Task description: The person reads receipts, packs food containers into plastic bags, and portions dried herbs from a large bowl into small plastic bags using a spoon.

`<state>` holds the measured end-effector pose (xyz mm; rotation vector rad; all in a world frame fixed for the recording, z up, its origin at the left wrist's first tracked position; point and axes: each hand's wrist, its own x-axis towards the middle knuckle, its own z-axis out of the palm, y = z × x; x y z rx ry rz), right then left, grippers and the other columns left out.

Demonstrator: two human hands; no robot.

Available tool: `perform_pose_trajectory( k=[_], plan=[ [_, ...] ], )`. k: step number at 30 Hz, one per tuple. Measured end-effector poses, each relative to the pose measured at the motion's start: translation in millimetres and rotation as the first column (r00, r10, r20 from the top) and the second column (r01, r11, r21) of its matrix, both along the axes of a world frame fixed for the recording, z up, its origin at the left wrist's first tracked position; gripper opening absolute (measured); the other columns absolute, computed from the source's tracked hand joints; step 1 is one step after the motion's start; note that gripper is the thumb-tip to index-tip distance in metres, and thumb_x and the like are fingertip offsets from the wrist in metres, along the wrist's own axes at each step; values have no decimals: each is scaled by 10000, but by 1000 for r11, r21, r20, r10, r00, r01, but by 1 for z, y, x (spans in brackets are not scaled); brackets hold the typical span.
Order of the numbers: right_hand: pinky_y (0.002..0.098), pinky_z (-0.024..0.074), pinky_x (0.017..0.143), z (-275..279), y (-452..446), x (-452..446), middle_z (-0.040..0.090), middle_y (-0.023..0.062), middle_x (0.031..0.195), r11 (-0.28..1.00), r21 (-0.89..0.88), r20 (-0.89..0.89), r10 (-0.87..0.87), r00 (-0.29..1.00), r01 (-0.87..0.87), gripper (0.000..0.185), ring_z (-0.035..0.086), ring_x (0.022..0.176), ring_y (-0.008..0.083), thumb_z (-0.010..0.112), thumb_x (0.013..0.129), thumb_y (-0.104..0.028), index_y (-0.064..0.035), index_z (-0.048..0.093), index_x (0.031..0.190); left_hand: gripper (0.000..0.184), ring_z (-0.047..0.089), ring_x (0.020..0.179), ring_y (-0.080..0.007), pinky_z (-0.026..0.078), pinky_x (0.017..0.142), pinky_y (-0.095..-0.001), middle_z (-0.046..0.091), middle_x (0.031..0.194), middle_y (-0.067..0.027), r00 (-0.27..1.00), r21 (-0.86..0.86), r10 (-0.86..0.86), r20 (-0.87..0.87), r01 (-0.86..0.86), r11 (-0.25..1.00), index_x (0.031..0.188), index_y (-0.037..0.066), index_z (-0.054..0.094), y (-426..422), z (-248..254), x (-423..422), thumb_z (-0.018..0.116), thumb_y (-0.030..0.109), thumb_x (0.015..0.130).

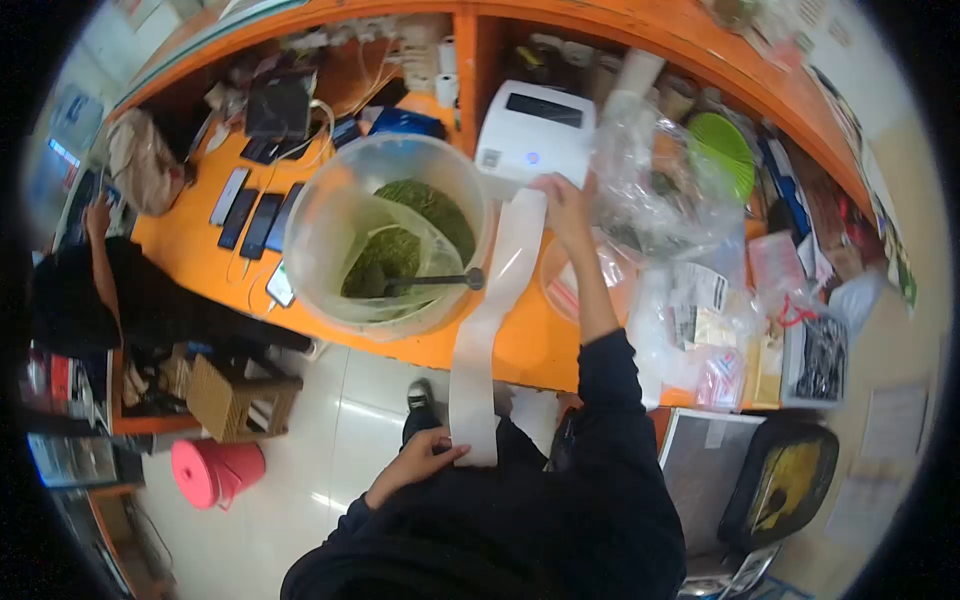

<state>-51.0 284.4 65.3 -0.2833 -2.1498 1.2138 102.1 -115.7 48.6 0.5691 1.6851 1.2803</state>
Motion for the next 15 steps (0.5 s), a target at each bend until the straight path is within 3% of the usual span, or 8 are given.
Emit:
perform_pose_trajectory(
  k=[2,5,7,10,15],
  plan=[
    [290,470,680,2,-22,31,613,71,831,954,-299,157,19,987,29,313,589,735,169,536,900,-314,-6,567,949,283,633,764,-176,480,707,-280,656,864,-124,993,28,112,30,-113,993,1019,-20,602,0,-3,20,632,199,842],
    [307,484,734,0,-46,43,615,66,927,720,-661,367,63,928,212,353,596,845,172,544,894,-350,-49,535,1078,303,626,768,-158,482,702,-271,654,904,-113,969,52,233,79,-237,970,1062,-27,580,-1,-11,28,627,180,845],
    [333,499,762,-19,-53,33,612,70,959,458,-863,315,160,936,212,398,598,885,182,557,883,-378,-75,510,1137,322,627,795,-152,484,708,-268,651,938,-107,967,-6,228,114,-229,973,1092,-28,564,-10,-9,26,624,173,848],
    [356,507,783,-50,-40,-1,606,63,993,36,-992,-105,303,947,-122,372,598,886,198,581,875,-346,-88,520,1136,356,623,808,-157,487,720,-274,646,950,-113,974,-61,224,31,-222,973,1145,-24,533,-17,14,22,618,156,849],
    [340,502,793,-68,-47,-28,610,75,1001,230,-969,-62,142,988,-94,295,599,889,207,574,885,-227,-55,531,1122,349,622,808,-161,488,721,-274,644,945,-122,957,-49,287,-35,-289,956,1152,-21,529,-31,17,23,609,141,853]
  ],
)
